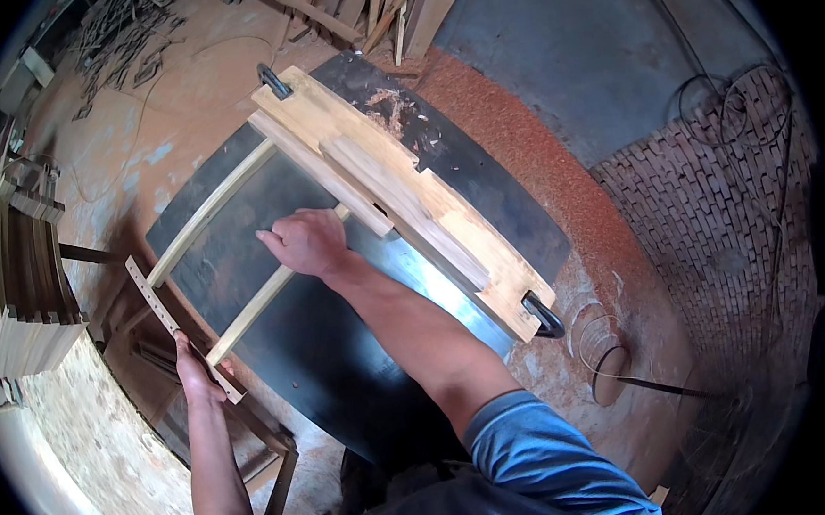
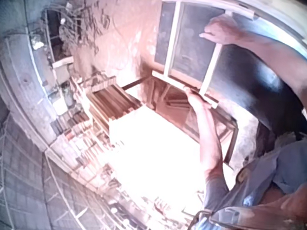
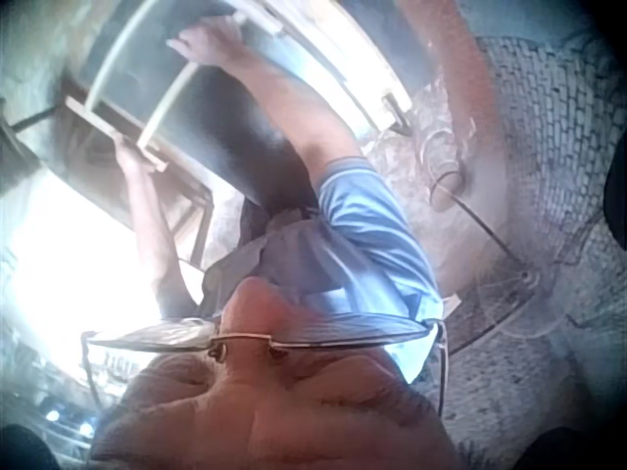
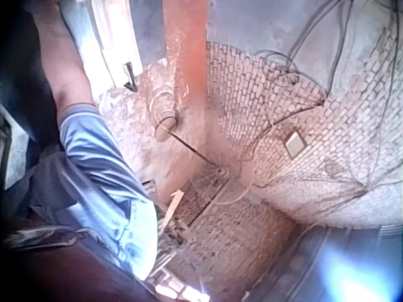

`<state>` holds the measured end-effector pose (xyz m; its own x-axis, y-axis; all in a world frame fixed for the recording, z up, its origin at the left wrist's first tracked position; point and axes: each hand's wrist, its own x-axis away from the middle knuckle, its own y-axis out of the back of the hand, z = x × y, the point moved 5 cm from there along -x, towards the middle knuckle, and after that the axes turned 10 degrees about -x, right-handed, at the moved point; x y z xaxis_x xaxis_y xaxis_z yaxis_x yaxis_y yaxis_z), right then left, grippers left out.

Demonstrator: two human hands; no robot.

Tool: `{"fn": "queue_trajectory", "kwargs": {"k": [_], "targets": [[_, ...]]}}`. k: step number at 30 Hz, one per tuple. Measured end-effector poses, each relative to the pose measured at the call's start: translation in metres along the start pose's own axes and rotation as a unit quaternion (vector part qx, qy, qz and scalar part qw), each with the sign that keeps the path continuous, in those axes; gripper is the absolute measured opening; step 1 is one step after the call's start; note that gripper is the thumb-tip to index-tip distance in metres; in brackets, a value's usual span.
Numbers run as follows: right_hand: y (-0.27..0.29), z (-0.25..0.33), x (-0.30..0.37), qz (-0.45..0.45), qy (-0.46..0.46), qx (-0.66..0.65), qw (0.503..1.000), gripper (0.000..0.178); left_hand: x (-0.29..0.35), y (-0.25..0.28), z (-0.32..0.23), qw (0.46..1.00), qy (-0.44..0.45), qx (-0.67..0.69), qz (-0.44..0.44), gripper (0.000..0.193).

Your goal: The person assembles a wooden frame by joining pieces on a workbench, then uses a C-clamp to secure the assembly. They later move the frame to a table saw and run it through the blade to trim or smooth the edges.

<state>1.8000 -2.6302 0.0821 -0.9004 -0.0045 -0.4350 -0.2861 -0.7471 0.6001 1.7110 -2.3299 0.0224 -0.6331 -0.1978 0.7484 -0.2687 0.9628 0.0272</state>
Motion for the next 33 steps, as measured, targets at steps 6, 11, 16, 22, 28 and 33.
{"fn": "queue_trajectory", "kwargs": {"k": [6,11,16,22,28,33], "targets": [[-0.011,0.002,-0.022,0.039,-0.045,0.015,0.998,0.037,-0.023,0.009,-0.014,1.000,0.000,-0.005,0.002,0.052],[-0.022,0.002,-0.040,0.055,-0.064,0.030,0.996,0.037,-0.035,0.009,-0.032,0.999,-0.015,-0.023,-0.024,0.056],[-0.003,0.031,-0.022,0.029,-0.028,-0.055,0.998,0.033,-0.014,0.010,-0.039,0.989,-0.100,-0.103,-0.041,0.052],[0.021,0.107,0.112,0.111,-0.266,-0.347,0.892,0.045,0.067,0.078,-0.003,0.995,-0.062,-0.055,-0.053,0.027],[0.023,0.160,0.203,0.185,-0.334,-0.578,0.721,0.031,0.196,0.096,0.125,0.983,0.056,0.152,-0.087,0.032],[0.012,0.198,0.246,0.303,-0.298,-0.583,0.692,0.035,0.257,0.072,0.273,0.942,0.040,0.329,-0.040,0.027]]}}
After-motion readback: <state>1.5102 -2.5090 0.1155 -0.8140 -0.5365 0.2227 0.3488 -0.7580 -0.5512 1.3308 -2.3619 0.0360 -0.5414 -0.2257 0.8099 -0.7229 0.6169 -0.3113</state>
